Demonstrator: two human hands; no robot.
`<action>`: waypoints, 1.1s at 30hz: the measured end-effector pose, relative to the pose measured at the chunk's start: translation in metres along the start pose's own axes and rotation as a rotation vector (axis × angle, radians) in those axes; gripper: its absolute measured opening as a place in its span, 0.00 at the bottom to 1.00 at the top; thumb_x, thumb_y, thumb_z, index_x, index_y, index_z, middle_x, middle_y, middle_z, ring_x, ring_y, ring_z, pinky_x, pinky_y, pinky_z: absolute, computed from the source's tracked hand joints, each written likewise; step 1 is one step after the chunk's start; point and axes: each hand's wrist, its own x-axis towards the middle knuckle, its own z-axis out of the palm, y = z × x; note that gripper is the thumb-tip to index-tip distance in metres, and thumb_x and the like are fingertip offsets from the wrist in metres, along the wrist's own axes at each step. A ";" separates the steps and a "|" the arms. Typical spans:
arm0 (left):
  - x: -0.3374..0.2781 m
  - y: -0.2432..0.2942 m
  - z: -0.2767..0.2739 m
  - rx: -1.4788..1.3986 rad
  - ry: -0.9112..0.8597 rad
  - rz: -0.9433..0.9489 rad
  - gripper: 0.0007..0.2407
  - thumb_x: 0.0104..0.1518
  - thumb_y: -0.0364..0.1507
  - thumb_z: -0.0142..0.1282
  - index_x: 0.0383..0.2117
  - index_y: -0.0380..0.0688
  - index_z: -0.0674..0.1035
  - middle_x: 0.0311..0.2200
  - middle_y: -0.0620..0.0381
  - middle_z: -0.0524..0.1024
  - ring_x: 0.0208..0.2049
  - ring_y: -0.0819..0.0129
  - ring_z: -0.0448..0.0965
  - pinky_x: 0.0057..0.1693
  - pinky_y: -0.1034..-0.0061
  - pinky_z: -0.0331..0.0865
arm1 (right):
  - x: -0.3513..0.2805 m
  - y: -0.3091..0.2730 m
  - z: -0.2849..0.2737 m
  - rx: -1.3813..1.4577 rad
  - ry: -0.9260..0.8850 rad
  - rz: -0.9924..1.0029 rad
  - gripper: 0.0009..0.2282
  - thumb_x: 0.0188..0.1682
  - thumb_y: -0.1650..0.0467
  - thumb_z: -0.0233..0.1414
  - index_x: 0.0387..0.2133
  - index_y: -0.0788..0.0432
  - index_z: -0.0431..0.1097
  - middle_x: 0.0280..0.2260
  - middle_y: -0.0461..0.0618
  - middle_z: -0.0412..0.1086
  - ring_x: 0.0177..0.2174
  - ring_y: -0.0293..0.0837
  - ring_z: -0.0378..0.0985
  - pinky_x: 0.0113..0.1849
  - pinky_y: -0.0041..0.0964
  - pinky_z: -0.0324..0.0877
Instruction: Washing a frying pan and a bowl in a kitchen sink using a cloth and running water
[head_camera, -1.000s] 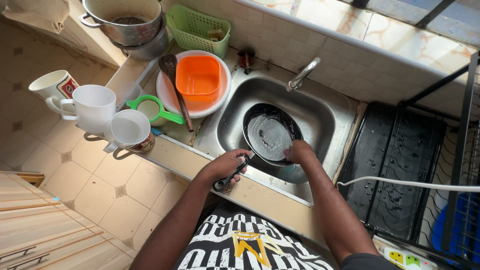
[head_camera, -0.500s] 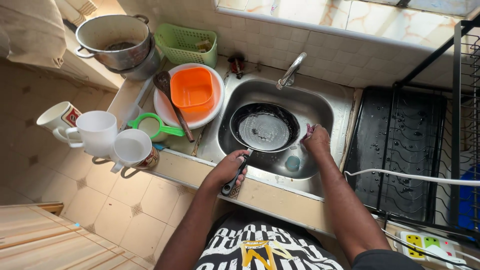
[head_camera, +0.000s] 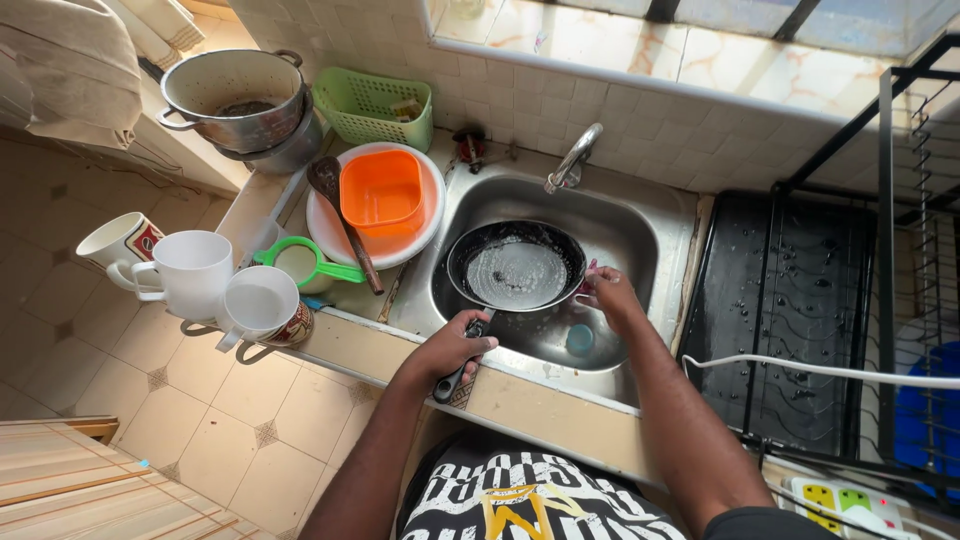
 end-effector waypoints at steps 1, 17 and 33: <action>-0.001 0.000 0.000 -0.004 -0.005 -0.005 0.20 0.60 0.23 0.56 0.58 0.48 0.65 0.21 0.53 0.66 0.15 0.73 0.69 0.20 0.82 0.68 | 0.002 0.002 -0.001 0.040 -0.004 -0.011 0.05 0.51 0.74 0.49 0.37 0.65 0.69 0.31 0.54 0.71 0.32 0.46 0.80 0.39 0.51 0.80; 0.002 -0.026 0.014 -0.266 -0.167 -0.016 0.20 0.57 0.21 0.51 0.55 0.60 0.68 0.20 0.58 0.64 0.16 0.78 0.69 0.21 0.88 0.65 | -0.009 -0.034 0.019 0.235 0.007 -0.358 0.04 0.58 0.68 0.51 0.37 0.56 0.67 0.32 0.43 0.65 0.34 0.36 0.67 0.41 0.39 0.73; -0.008 -0.020 0.061 -0.754 -0.284 -0.128 0.15 0.60 0.22 0.48 0.47 0.65 0.67 0.18 0.66 0.58 0.13 0.86 0.57 0.18 0.92 0.54 | -0.099 -0.098 0.098 -0.128 -0.114 -0.733 0.23 0.53 0.68 0.45 0.63 0.61 0.57 0.67 0.64 0.50 0.62 0.58 0.64 0.61 0.50 0.61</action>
